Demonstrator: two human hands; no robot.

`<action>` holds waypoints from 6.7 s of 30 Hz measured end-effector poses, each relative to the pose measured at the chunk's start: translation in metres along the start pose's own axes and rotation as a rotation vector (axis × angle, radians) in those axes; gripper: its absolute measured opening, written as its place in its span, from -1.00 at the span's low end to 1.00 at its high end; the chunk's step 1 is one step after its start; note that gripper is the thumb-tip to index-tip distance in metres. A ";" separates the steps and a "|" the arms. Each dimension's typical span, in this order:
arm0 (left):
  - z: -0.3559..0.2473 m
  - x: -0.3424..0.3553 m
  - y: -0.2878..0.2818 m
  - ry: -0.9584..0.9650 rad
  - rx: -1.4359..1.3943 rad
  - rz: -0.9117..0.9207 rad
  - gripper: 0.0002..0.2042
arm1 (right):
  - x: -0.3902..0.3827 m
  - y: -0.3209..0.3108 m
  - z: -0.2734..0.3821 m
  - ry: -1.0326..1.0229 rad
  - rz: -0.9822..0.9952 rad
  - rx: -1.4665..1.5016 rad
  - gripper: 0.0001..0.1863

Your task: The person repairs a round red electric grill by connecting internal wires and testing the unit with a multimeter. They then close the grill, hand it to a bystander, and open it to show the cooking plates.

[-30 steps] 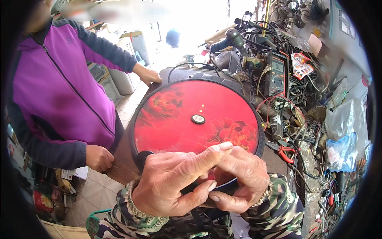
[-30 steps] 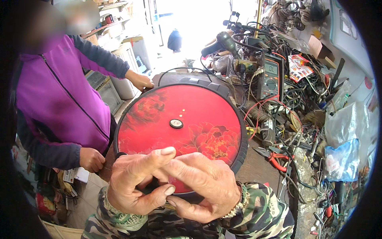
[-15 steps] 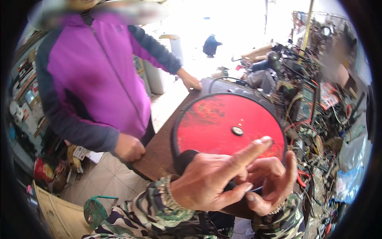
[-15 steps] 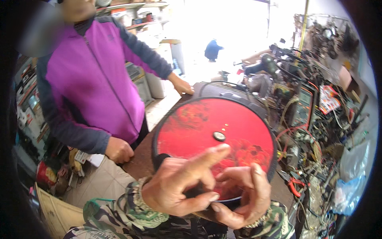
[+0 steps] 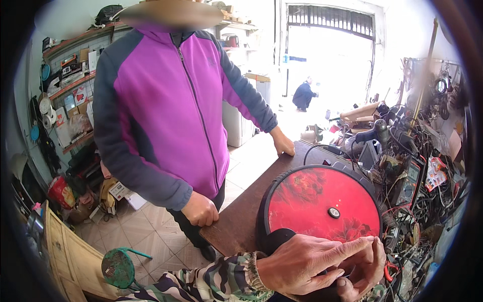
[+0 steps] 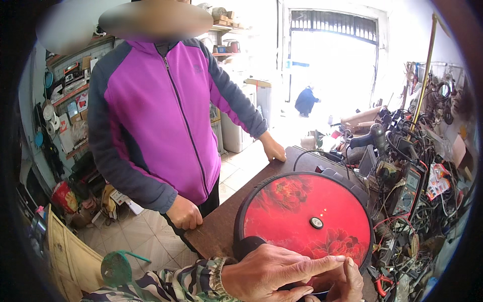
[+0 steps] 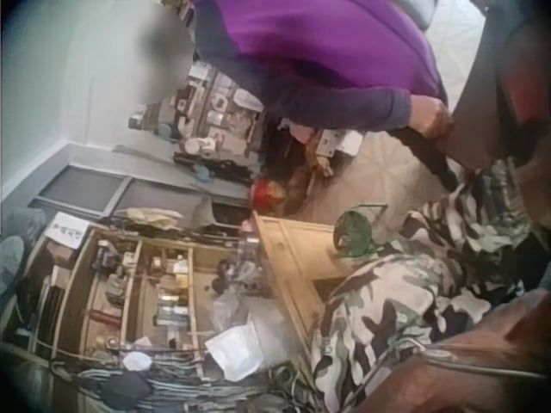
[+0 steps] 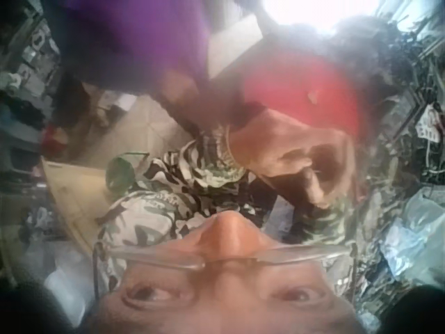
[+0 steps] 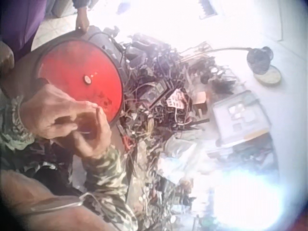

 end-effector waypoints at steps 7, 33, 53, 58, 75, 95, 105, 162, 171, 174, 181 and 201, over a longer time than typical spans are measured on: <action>0.004 -0.002 0.006 -0.022 -0.015 0.024 -0.12 | 0.014 0.006 0.016 -0.055 0.032 0.053 -0.23; 0.002 0.004 0.001 -0.029 -0.003 -0.016 -0.12 | -0.001 0.009 -0.007 -0.246 -0.299 0.101 0.39; 0.006 0.004 0.003 -0.113 0.040 0.122 -0.27 | 0.013 0.004 -0.001 -0.348 0.030 0.000 0.02; 0.005 0.008 0.004 -0.089 -0.006 0.152 -0.21 | 0.010 0.003 0.000 -0.314 -0.015 0.082 0.12; 0.003 0.012 0.006 -0.074 -0.012 0.099 -0.27 | 0.005 -0.003 0.005 -0.274 0.108 -0.048 0.27; 0.010 0.005 0.004 0.021 -0.005 0.105 -0.22 | 0.008 0.008 -0.002 -0.393 -0.091 0.061 0.06; 0.010 0.002 0.004 -0.026 0.021 0.119 -0.25 | 0.014 0.003 0.000 -0.393 0.077 -0.021 -0.04; -0.002 0.002 0.001 0.039 -0.033 -0.059 -0.13 | -0.006 -0.005 -0.018 -0.317 0.059 -0.005 0.11; -0.002 0.002 0.002 0.041 0.006 -0.028 -0.12 | -0.009 0.000 -0.016 -0.262 -0.066 -0.038 0.21; -0.003 0.000 0.002 0.023 0.007 0.001 -0.12 | -0.011 -0.001 -0.017 -0.376 -0.017 -0.140 0.18; -0.002 0.001 0.001 0.006 0.011 0.007 -0.13 | -0.010 -0.001 -0.018 -0.460 0.086 -0.173 0.18; 0.009 -0.003 0.011 -0.065 0.010 0.058 -0.10 | 0.002 0.000 0.001 0.001 0.088 -0.039 -0.26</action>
Point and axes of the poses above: each hand's wrist, its own x-axis towards the middle knuckle, its own y-axis out of the palm, z = x × y, the point moved 5 cm from there along x, towards the middle knuckle, and after that the axes turned 9 degrees about -y, right-handed, at the moved point
